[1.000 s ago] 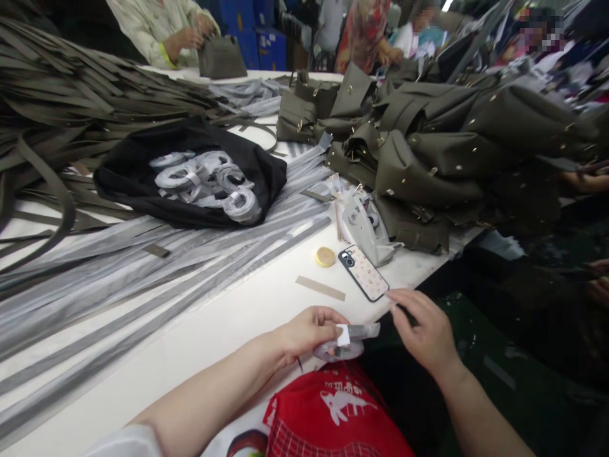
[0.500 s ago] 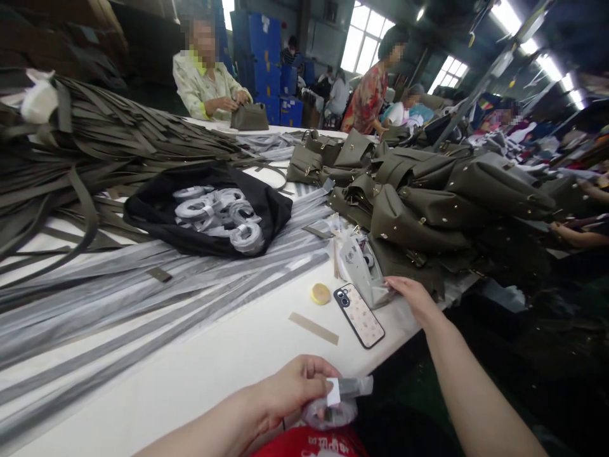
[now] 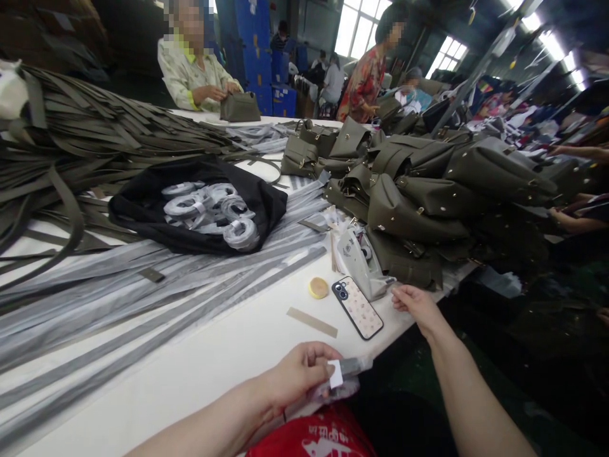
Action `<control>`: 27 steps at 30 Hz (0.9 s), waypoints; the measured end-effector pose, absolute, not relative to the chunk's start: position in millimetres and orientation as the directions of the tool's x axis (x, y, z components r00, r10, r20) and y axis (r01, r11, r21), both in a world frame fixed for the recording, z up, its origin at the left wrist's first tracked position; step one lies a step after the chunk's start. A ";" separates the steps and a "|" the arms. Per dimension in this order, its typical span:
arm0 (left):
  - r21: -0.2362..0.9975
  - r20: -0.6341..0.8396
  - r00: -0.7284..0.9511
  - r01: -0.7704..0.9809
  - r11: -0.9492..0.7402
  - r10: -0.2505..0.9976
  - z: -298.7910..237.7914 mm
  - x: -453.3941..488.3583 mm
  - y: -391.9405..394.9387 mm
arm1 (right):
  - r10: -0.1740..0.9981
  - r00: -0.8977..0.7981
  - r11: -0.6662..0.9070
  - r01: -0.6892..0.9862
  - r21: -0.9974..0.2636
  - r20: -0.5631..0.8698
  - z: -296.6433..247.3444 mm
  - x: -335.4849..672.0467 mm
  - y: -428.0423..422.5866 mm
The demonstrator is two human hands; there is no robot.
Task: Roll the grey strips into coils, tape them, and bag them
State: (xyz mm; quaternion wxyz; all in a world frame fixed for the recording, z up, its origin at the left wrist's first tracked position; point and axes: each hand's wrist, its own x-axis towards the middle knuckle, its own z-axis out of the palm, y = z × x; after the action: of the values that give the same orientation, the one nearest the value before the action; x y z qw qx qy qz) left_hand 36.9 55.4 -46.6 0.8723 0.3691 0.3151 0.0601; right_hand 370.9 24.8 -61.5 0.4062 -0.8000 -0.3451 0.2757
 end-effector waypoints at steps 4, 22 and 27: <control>0.833 -0.385 0.779 0.061 0.551 0.496 -44.0 37.1 58.3 | 0.755 0.630 -0.460 0.315 -0.830 -0.179 -57.9 357.3 14.4; 0.986 -0.140 0.592 0.157 0.056 0.794 -37.7 36.0 53.1 | 0.883 0.285 -0.361 -0.097 -0.928 -0.373 -33.9 180.6 -36.6; 0.981 -0.182 0.610 0.164 0.102 0.771 -36.0 32.8 49.5 | 0.849 0.303 -0.421 -0.104 -0.901 -0.432 -36.3 176.6 -31.2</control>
State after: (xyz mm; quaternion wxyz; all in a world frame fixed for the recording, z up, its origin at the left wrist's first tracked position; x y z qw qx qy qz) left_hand 32.8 49.5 -36.0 0.6418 0.6270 0.3728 0.2366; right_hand 176.6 -31.2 -36.3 0.4588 -0.6639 -0.2807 0.5195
